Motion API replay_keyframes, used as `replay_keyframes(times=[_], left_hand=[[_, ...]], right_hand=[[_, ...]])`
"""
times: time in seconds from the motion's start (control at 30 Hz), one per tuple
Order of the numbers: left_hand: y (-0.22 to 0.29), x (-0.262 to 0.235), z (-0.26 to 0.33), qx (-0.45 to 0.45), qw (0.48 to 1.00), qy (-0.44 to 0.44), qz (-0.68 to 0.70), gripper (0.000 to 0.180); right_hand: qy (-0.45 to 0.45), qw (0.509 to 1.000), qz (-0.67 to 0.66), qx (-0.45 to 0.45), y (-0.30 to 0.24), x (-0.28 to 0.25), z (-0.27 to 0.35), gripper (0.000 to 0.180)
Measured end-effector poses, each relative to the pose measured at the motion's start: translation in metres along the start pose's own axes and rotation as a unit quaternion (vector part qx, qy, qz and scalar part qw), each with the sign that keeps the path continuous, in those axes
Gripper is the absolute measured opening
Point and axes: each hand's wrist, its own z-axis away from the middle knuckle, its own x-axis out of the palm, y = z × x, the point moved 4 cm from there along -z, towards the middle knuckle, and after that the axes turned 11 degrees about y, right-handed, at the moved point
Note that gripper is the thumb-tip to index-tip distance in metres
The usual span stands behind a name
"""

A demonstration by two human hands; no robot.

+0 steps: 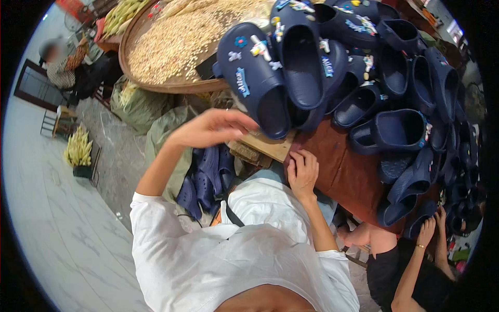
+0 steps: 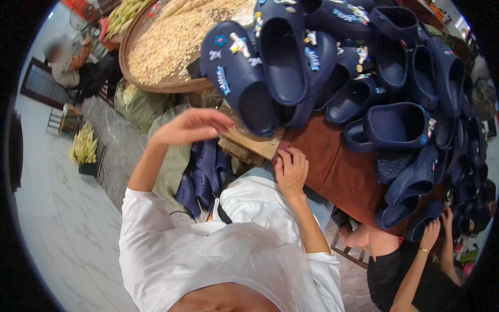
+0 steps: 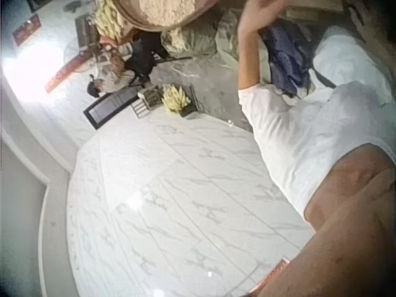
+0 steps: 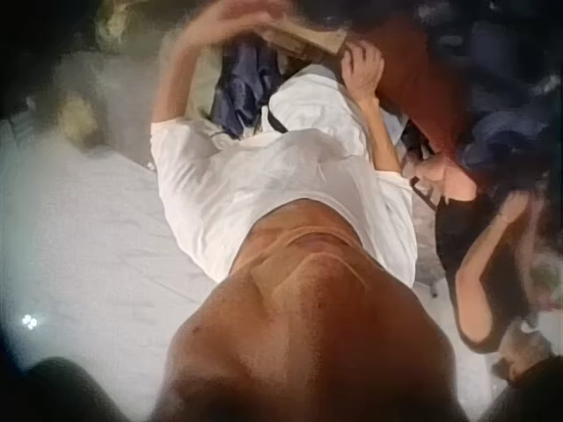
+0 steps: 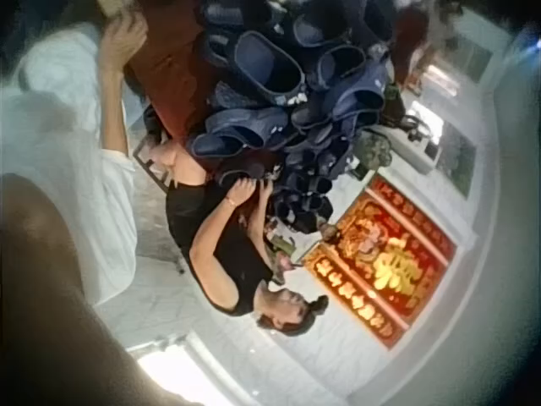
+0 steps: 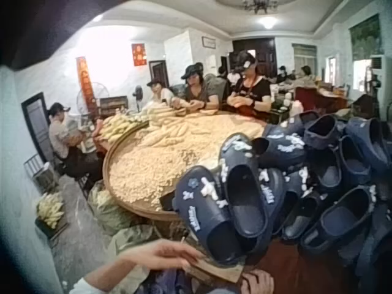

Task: Attaching decorative cartoon charms and buttons to blue clog-style sandals.

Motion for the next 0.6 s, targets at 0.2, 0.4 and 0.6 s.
replay_keyframes(times=[0.2, 0.4, 0.6], left_hand=[[-0.025, 0.07, -0.055, -0.042, 0.99, 0.066, 0.12, 0.047], [-0.063, 0.091, -0.084, -0.013, 0.895, 0.367, 0.254, 0.052], [-0.056, 0.09, -0.116, 0.116, 0.773, 0.437, 0.445, 0.063]], right_hand=[[-0.001, 1.0, -0.019, 0.001, -0.001, -0.006, 0.001, 0.024], [-0.003, 1.0, -0.023, 0.004, 0.002, -0.01, 0.003, 0.024], [0.011, 0.999, -0.032, 0.0, 0.006, -0.007, 0.004, 0.023]])
